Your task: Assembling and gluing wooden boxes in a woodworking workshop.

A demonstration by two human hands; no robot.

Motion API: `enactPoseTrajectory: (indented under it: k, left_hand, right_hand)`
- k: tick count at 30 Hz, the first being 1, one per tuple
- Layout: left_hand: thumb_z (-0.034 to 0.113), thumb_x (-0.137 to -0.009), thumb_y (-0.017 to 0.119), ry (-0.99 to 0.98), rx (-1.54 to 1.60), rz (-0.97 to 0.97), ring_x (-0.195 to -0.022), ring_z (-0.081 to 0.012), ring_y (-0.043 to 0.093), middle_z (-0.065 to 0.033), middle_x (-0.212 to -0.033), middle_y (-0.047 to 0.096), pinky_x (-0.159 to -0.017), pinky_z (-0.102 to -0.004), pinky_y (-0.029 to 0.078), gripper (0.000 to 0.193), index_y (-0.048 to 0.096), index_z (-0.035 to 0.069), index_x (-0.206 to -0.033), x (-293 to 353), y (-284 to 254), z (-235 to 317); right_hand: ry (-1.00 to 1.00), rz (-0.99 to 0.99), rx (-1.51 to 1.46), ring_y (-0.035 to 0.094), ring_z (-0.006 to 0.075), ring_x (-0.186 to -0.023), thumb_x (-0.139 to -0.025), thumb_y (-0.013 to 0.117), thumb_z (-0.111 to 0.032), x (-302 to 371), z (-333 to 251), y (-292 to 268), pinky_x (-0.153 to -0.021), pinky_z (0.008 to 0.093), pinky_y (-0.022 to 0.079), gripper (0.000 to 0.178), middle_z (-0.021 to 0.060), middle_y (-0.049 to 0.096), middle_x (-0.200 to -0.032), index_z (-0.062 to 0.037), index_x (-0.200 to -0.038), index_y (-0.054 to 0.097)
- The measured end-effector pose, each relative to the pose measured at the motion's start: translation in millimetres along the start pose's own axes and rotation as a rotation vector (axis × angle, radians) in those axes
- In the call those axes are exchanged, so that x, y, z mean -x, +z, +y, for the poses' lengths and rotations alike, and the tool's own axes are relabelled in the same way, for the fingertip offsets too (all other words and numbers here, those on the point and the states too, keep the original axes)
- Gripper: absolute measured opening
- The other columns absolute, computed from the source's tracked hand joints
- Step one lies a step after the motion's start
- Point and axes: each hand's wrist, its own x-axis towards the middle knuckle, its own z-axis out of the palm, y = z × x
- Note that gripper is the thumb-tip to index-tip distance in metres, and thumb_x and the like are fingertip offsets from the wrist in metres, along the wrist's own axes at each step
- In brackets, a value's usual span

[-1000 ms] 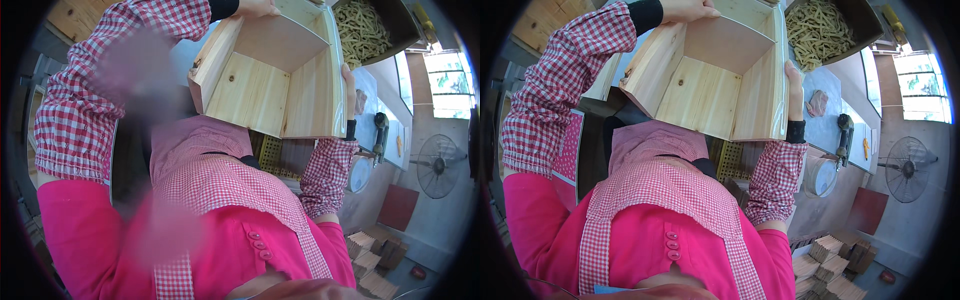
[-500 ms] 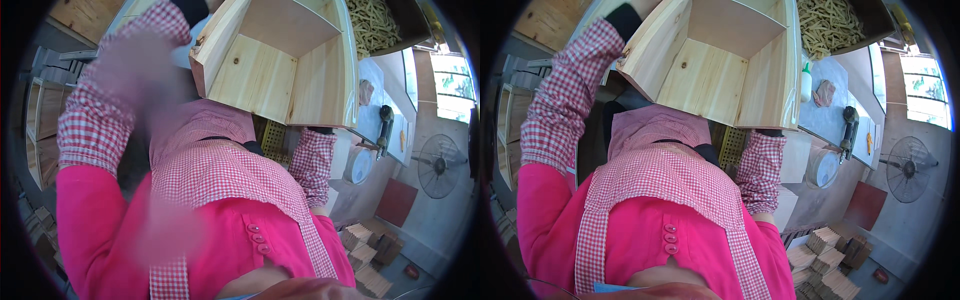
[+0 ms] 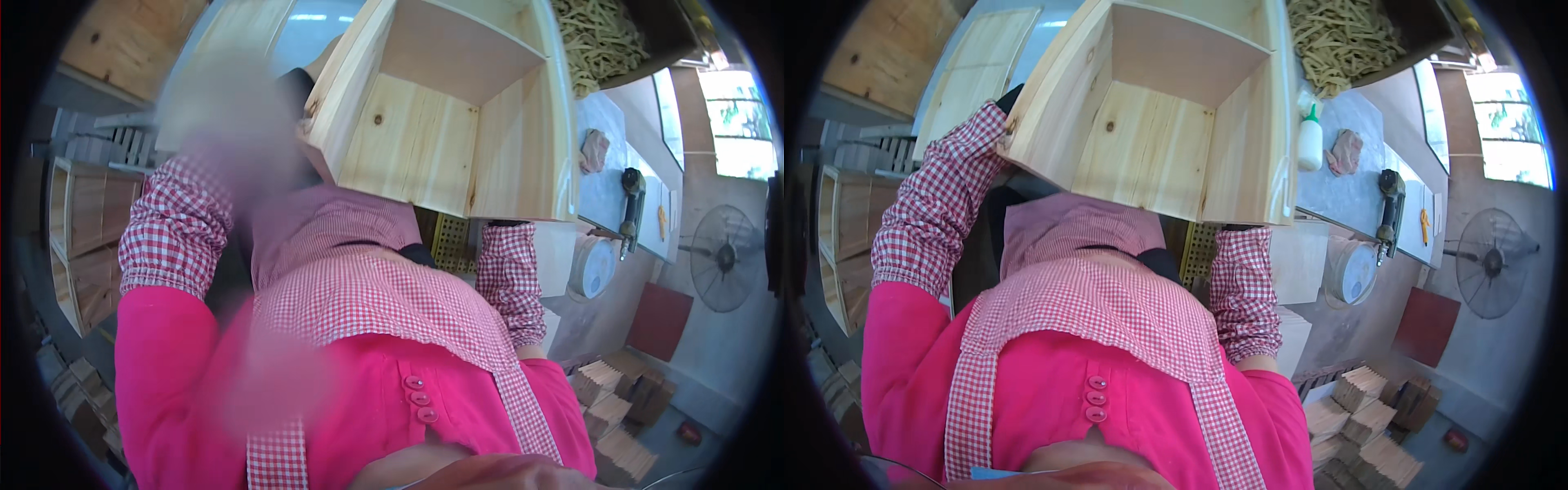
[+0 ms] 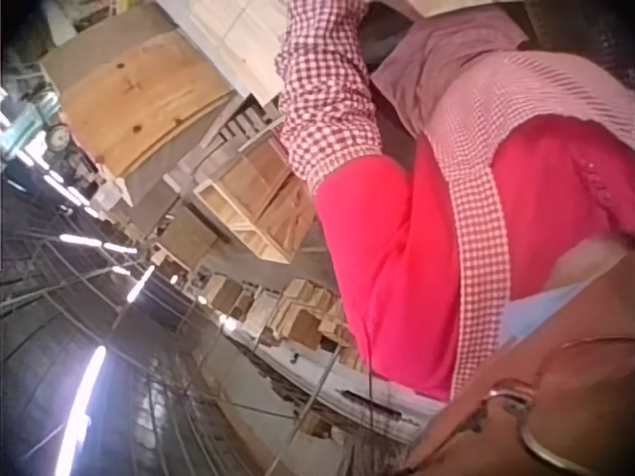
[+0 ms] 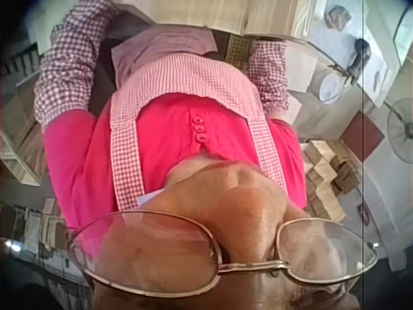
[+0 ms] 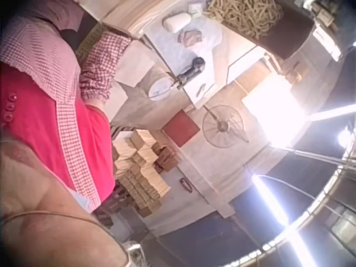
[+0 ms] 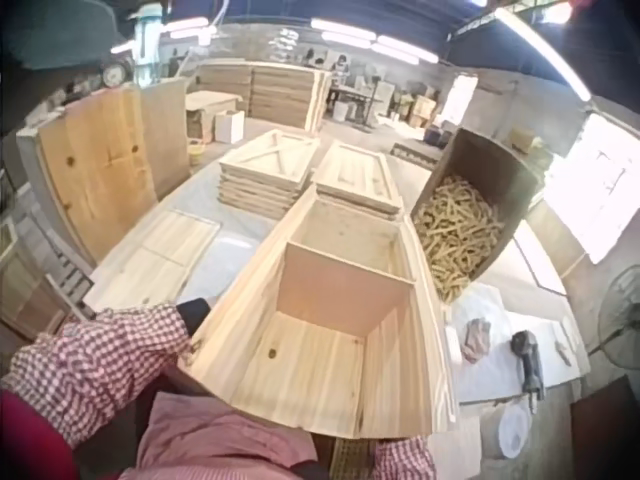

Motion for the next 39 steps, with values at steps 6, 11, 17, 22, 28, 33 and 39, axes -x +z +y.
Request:
enactPoseTrajectory:
  k: [6,11,17,22,28,33,39]
  left_hand:
    - [0.033,-0.097,0.049,0.119,-0.245,-0.072,-0.089,-0.0117,0.059,-0.0028,-0.103,0.064,-0.078,-0.0285,0.049,0.039,0.053,0.007,-0.126,-22.3,13.0,73.4]
    - [0.06,-0.077,0.064,0.52,-1.205,-0.525,-0.097,-0.0316,0.063,-0.0221,-0.103,0.065,-0.094,-0.0369,0.045,0.069,0.067,-0.004,-0.102,-32.2,58.4,139.3]
    - [0.063,-0.078,0.059,0.846,-1.79,-0.338,-0.079,-0.0407,0.064,-0.0256,-0.073,0.064,-0.093,-0.0431,0.046,0.071,0.067,-0.008,-0.078,-36.8,77.6,97.8]
    - [0.059,-0.081,0.057,1.208,-1.608,-0.295,-0.075,-0.0414,0.064,-0.0255,-0.068,0.062,-0.099,-0.0501,0.038,0.068,0.065,-0.007,-0.068,-46.2,62.6,78.5]
    - [0.057,-0.082,0.056,0.654,-1.641,-0.368,-0.074,-0.0415,0.063,-0.0259,-0.068,0.062,-0.105,-0.0498,0.029,0.065,0.065,-0.006,-0.066,-55.2,69.4,73.6]
    - [0.053,-0.087,0.053,0.927,-1.574,-0.457,-0.073,-0.0413,0.062,-0.024,-0.072,0.063,-0.101,-0.0383,0.036,0.06,0.067,-0.004,-0.075,-42.1,75.7,105.6]
    - [0.047,-0.092,0.051,0.375,-0.298,-0.565,-0.112,-0.0281,0.055,-0.0195,-0.118,0.059,-0.102,-0.0334,0.034,0.056,0.058,-0.001,-0.12,-10.2,30.4,112.8]
  right_hand:
    - [-0.054,0.004,0.015,0.058,0.0216,-0.103,-0.095,0.045,-0.041,-3.1,4.3,-7.8,-0.086,0.0332,0.048,0.052,0.0132,0.057,-0.119,-0.0024,-0.129,0.047]
    - [-0.068,0.001,0.036,0.058,0.0217,-0.104,-0.096,0.045,-0.04,-4.8,9.0,-13.5,-0.087,0.0332,0.048,0.051,0.0133,0.057,-0.119,-0.0022,-0.129,0.047]
    - [-0.069,-0.002,0.063,0.058,0.0218,-0.105,-0.096,0.045,-0.039,-2.9,13.4,-17.3,-0.087,0.0332,0.048,0.049,0.0134,0.057,-0.119,-0.0021,-0.129,0.047]
    - [-0.074,0.0,0.08,0.057,0.0219,-0.105,-0.096,0.044,-0.038,-3.3,15.4,-20.7,-0.088,0.0332,0.047,0.048,0.0135,0.057,-0.119,-0.0019,-0.129,0.047]
    - [-0.083,-0.003,0.098,0.057,0.022,-0.106,-0.097,0.044,-0.036,-7.7,16.7,-23.4,-0.088,0.0332,0.047,0.047,0.0136,0.057,-0.12,-0.0018,-0.129,0.048]
    - [-0.09,-0.002,0.12,0.057,0.0221,-0.107,-0.097,0.044,-0.035,-6.8,17.0,-24.3,-0.088,0.0332,0.047,0.046,0.0137,0.057,-0.12,-0.0017,-0.129,0.048]
    - [-0.105,0.006,0.149,0.056,0.0222,-0.108,-0.098,0.044,-0.034,-5.5,14.8,-25.3,-0.089,0.0332,0.046,0.045,0.0138,0.057,-0.12,-0.0015,-0.129,0.048]
